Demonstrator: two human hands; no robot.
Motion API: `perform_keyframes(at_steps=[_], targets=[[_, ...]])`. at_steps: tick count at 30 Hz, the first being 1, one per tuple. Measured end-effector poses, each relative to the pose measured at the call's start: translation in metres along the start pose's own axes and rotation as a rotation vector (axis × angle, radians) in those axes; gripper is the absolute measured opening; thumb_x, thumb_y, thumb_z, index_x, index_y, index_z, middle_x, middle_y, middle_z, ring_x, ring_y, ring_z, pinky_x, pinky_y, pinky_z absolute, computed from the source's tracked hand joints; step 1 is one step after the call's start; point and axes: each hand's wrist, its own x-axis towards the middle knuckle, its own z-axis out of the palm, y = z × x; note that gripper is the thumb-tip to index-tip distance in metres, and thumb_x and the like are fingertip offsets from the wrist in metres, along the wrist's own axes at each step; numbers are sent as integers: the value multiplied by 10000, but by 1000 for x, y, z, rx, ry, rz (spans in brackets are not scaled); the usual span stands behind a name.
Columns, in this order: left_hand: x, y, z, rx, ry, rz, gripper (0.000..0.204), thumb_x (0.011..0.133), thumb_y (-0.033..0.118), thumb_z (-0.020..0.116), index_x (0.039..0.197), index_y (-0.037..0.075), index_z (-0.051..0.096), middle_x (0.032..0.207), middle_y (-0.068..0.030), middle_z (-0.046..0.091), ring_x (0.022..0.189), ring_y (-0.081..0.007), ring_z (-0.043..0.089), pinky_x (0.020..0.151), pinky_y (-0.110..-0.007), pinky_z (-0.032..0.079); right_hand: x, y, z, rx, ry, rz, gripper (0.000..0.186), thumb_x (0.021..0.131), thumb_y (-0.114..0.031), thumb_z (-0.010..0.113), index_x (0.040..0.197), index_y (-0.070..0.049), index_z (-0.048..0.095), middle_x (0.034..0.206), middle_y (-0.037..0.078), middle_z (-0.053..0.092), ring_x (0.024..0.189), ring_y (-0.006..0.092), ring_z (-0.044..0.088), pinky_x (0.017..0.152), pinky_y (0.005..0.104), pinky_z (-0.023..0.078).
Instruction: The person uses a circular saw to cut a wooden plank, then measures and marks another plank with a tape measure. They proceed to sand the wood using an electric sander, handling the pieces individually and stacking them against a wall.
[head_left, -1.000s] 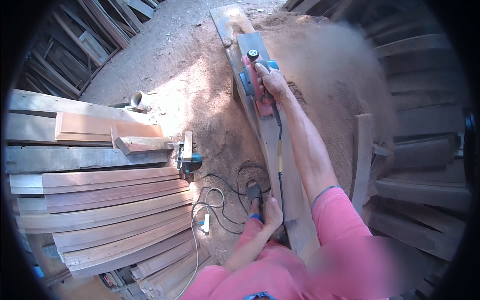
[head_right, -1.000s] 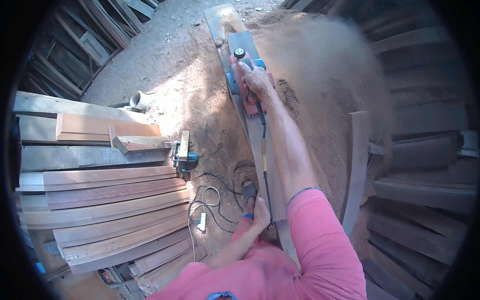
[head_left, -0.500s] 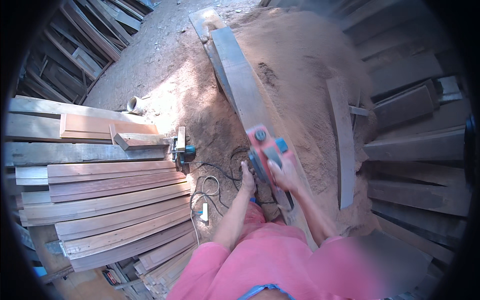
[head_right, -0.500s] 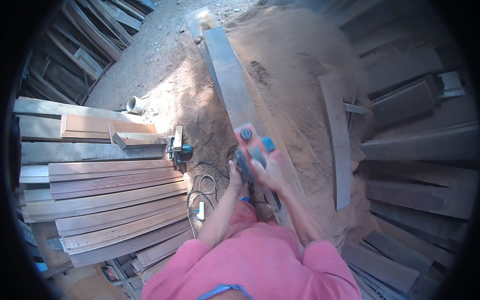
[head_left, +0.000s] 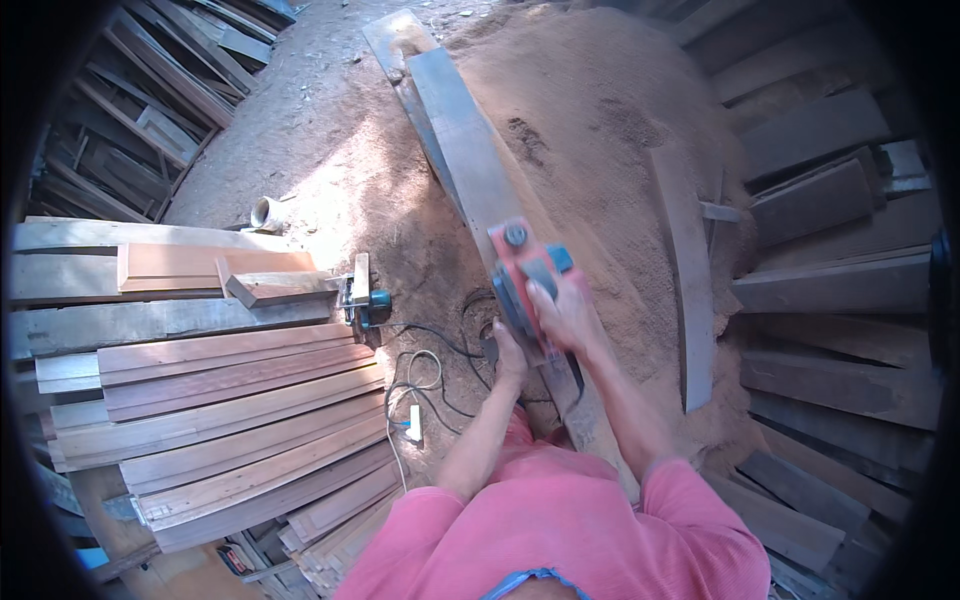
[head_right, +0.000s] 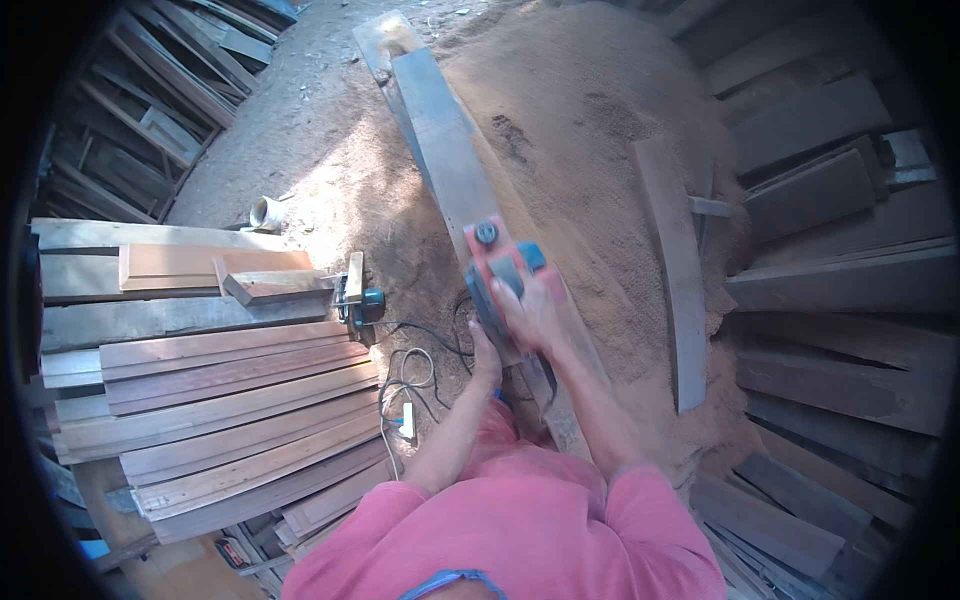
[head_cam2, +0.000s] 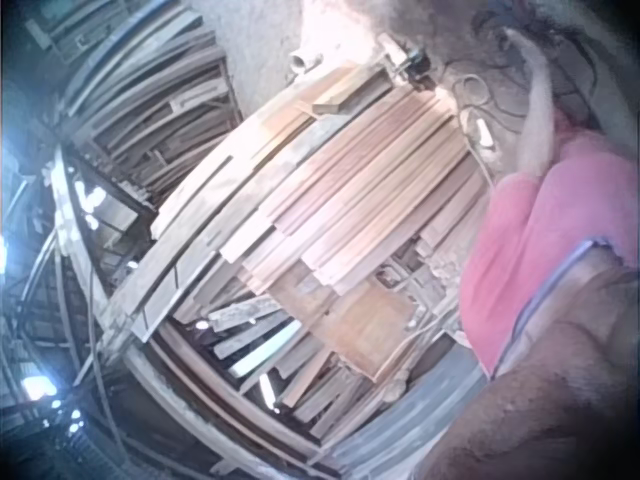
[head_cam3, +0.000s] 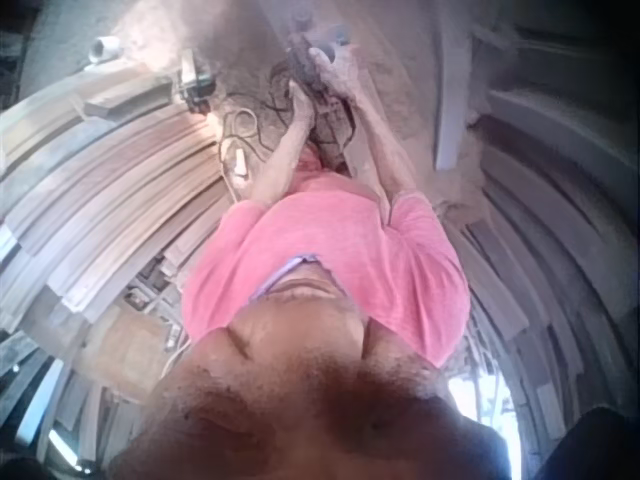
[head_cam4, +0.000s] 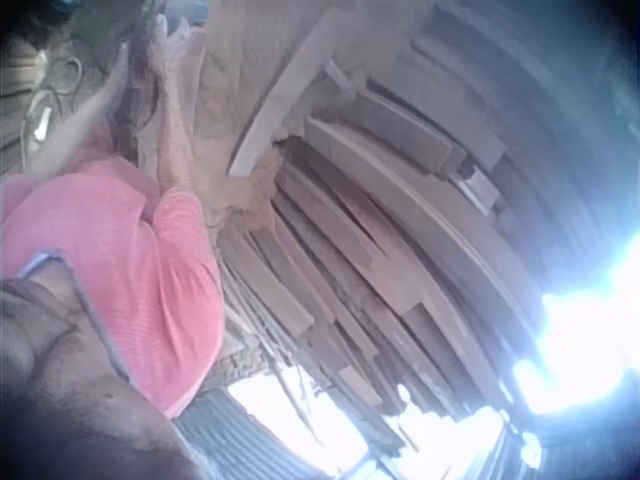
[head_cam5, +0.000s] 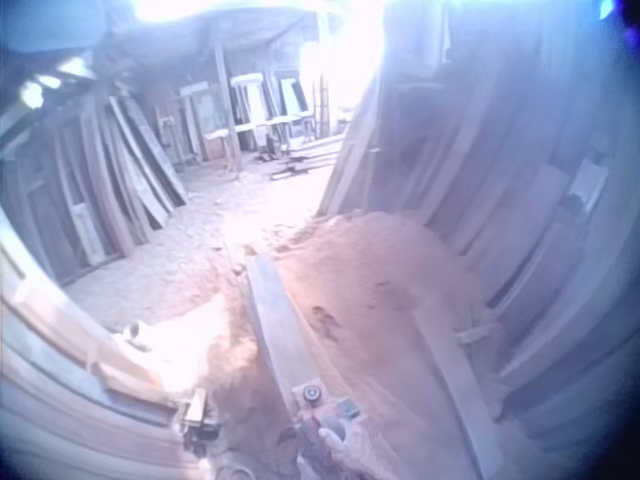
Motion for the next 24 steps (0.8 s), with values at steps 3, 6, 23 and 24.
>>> perform_keyframes(at_steps=[3, 6, 23, 24], targets=[[6, -4, -5, 460, 60, 47, 774, 1082, 595, 142, 1526, 19, 407, 1483, -214, 517, 1399, -360, 467, 1181, -423, 347, 116, -26, 5, 33, 147, -186, 468, 1015, -427, 570, 1055, 27, 674, 710, 102, 661, 652, 194, 647, 613, 390, 506], [17, -16, -12, 720, 71, 48, 726, 1095, 535, 158, 1499, -7, 424, 1442, -291, 527, 1381, -440, 469, 1163, -457, 361, 190, -50, -14, 110, 97, -151, 460, 1026, -440, 562, 1044, -1, 696, 681, 47, 623, 621, 146, 604, 586, 349, 495], [38, -44, -20, 644, 199, 151, 735, 1106, 518, 182, 1385, -65, 531, 1365, -308, 595, 1317, -427, 545, 1120, -441, 396, -174, 104, -28, 95, 68, -65, 533, 956, -402, 615, 1245, 45, 609, 1090, 291, 688, 1038, 412, 686, 896, 466, 512], [39, -40, -17, 592, 184, 130, 738, 1105, 523, 184, 1383, -65, 532, 1365, -309, 594, 1317, -425, 544, 1122, -438, 394, -177, 101, -29, 114, 53, -17, 524, 953, -405, 619, 1214, 49, 615, 1072, 290, 690, 1022, 413, 688, 879, 472, 513]])
